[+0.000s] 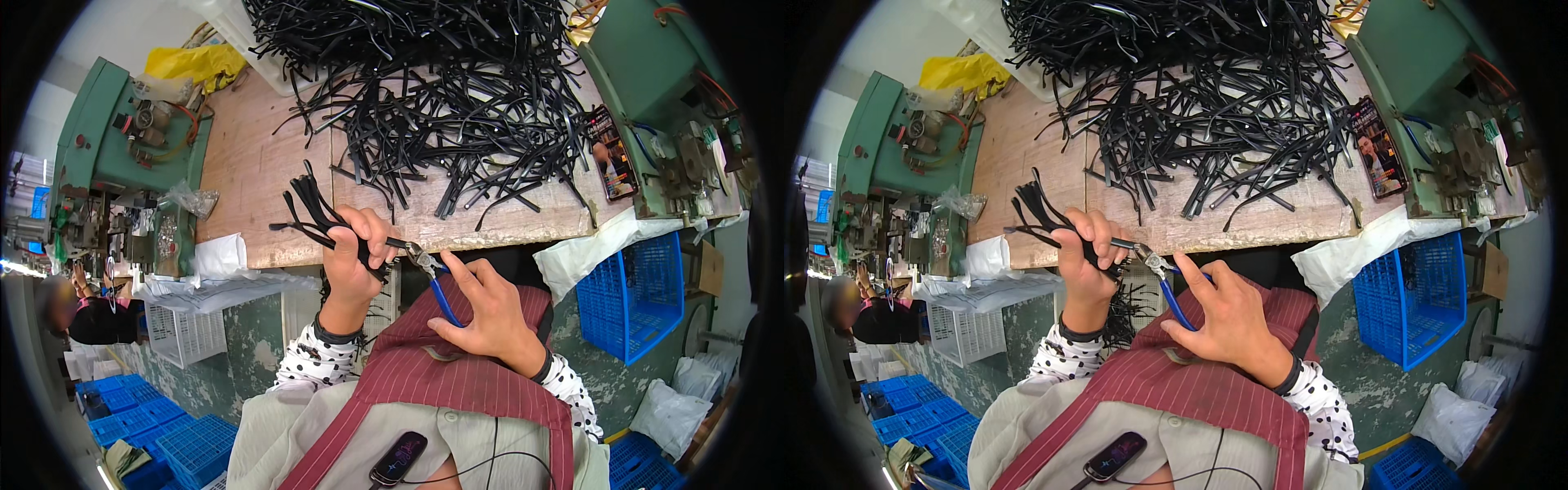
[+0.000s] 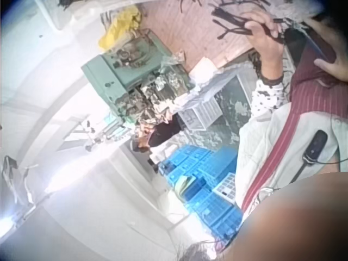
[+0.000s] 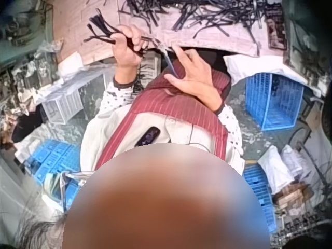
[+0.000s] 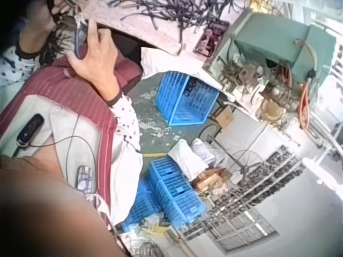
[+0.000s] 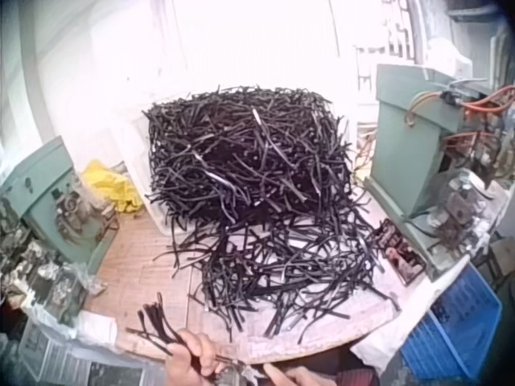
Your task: The person repeatedly picks up black cables from a pile on a wooden table and cuts them into shorter pieces using blue-handled pliers. The cut pieces are dropped back onto the table. The camera is head-mounted and shows the hands and work surface clearly.
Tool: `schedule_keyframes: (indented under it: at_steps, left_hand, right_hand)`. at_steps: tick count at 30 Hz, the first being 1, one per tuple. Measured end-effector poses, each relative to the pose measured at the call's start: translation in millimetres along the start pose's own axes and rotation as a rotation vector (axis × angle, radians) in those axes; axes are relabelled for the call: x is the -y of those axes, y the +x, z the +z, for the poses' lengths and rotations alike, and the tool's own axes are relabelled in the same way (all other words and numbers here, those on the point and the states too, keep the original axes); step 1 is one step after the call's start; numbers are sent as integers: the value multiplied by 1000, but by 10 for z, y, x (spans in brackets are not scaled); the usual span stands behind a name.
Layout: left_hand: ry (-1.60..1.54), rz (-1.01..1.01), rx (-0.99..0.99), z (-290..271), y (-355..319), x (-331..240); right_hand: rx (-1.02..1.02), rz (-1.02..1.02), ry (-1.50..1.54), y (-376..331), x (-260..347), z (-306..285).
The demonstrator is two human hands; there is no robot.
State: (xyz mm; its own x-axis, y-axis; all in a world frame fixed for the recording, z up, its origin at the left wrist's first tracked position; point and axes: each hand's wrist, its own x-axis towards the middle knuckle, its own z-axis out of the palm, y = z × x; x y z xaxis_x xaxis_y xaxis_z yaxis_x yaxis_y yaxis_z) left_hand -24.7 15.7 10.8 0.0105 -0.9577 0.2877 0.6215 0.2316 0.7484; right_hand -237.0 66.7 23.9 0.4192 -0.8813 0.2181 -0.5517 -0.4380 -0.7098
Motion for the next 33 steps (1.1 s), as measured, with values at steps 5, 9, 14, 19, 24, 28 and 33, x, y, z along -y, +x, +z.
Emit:
schedule_keyframes:
  at_steps: [5,9,14,19,24,28,33]
  left_hand:
    - [110,-81,-64,62,-10,-36]
    - [-173,-365,-4,-124,101,-72]
    - [-356,-515,148,-186,156,-71]
    - [-464,-635,284,-318,154,-4]
    - [-335,-437,82,-295,-37,95]
    - [-45,-276,-43,-285,-96,84]
    - [689,-43,-142,-607,325,-125]
  right_hand:
    - [-8,-20,32,-39,-89,71]
    - [14,-46,41,-94,-134,40]
    - [-31,-146,-147,-45,-41,-105]
    - [41,-215,-143,-46,-119,-136]
    - [81,-144,-4,-97,-229,-41]
    - [-68,-61,-72,-117,-220,108]
    - [-136,25,-132,-146,-236,92]
